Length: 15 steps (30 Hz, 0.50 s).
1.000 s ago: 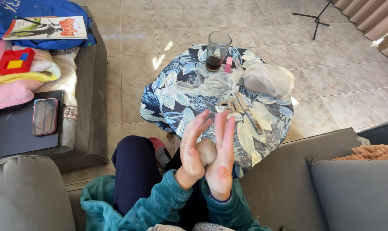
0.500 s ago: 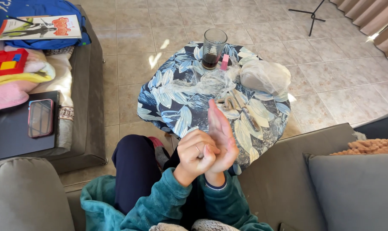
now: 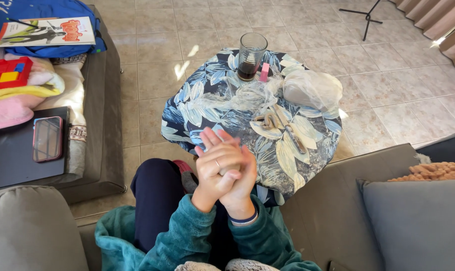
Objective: Molding a piece of dough or clay into a round ball using both hands while sitting on a sofa.
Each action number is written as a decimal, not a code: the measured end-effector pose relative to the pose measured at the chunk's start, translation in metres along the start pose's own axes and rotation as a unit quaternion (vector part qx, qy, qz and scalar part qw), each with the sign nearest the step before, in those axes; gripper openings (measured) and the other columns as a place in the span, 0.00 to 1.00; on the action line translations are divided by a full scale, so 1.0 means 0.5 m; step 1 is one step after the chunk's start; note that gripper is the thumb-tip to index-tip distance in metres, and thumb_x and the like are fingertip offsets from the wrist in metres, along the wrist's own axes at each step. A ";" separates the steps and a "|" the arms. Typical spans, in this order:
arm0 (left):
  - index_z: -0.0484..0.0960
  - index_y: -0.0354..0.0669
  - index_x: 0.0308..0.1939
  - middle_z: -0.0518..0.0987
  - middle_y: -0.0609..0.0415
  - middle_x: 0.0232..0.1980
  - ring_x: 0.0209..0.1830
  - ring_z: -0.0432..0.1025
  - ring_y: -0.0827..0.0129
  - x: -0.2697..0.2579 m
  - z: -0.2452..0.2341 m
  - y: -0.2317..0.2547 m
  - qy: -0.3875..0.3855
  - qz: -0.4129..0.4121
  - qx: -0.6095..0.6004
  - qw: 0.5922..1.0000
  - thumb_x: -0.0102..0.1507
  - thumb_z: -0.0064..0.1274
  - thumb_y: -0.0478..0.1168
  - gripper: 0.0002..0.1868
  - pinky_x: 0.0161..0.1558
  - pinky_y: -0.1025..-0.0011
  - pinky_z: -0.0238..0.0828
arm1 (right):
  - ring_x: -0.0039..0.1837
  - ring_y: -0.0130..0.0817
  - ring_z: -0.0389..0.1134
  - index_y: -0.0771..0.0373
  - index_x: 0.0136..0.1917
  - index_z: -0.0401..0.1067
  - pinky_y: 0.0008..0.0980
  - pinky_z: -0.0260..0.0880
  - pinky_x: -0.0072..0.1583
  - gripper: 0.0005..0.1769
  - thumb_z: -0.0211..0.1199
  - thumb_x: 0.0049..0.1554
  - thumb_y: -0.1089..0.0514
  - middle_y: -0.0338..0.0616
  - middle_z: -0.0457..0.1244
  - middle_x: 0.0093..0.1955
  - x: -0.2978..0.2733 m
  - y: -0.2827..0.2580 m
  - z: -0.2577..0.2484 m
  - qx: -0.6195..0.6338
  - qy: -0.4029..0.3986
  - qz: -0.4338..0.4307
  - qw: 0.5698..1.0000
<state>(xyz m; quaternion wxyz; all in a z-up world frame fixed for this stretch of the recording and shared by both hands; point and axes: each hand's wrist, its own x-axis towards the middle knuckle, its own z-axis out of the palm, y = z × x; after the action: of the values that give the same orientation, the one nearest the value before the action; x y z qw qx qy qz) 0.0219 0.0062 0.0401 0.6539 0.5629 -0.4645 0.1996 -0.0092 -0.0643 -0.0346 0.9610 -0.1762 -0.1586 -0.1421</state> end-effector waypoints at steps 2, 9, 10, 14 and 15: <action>0.81 0.29 0.42 0.82 0.43 0.45 0.52 0.77 0.46 0.047 0.005 0.032 -0.008 0.036 -0.009 0.999 0.73 0.42 0.53 0.26 0.64 0.55 0.69 | 0.85 0.55 0.41 0.66 0.80 0.51 0.61 0.33 0.80 0.44 0.37 0.63 0.34 0.61 0.49 0.82 0.002 -0.004 -0.002 0.042 0.056 -0.015 0.997; 0.85 0.30 0.39 0.85 0.42 0.42 0.45 0.81 0.53 -0.091 0.023 -0.085 0.080 -0.213 -0.085 0.970 0.77 0.33 0.59 0.36 0.56 0.58 0.76 | 0.86 0.44 0.43 0.63 0.83 0.49 0.45 0.34 0.83 0.42 0.45 0.65 0.37 0.55 0.45 0.86 -0.013 -0.056 0.086 -0.242 0.146 -0.163 0.945; 0.80 0.32 0.36 0.82 0.43 0.38 0.40 0.78 0.54 -0.095 0.022 -0.093 0.136 -0.247 -0.172 0.944 0.77 0.34 0.58 0.33 0.52 0.56 0.76 | 0.85 0.40 0.49 0.63 0.80 0.55 0.42 0.42 0.84 0.35 0.51 0.66 0.45 0.52 0.50 0.84 -0.032 -0.075 0.077 -0.324 0.128 -0.185 0.919; 0.73 0.40 0.40 0.73 0.51 0.34 0.30 0.69 0.62 -0.134 -0.037 -0.178 0.267 -0.367 -0.381 0.805 0.77 0.41 0.60 0.26 0.37 0.61 0.67 | 0.60 0.33 0.76 0.66 0.59 0.77 0.29 0.75 0.65 0.07 0.62 0.70 0.64 0.48 0.73 0.58 -0.145 -0.139 0.032 -0.614 0.163 -0.233 0.736; 0.73 0.40 0.40 0.73 0.51 0.34 0.30 0.69 0.62 -0.171 -0.062 -0.178 0.241 -0.396 -0.392 0.795 0.77 0.41 0.60 0.26 0.37 0.61 0.67 | 0.60 0.33 0.76 0.66 0.59 0.77 0.29 0.75 0.65 0.07 0.62 0.70 0.64 0.48 0.73 0.58 -0.175 -0.168 0.013 -0.620 0.200 -0.241 0.719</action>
<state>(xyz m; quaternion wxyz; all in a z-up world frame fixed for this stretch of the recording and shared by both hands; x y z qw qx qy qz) 0.0617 0.0315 -0.0778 0.9314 0.3263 -0.0672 -0.1467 -0.1181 -0.1183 -0.0349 0.5792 -0.6564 0.1234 -0.4673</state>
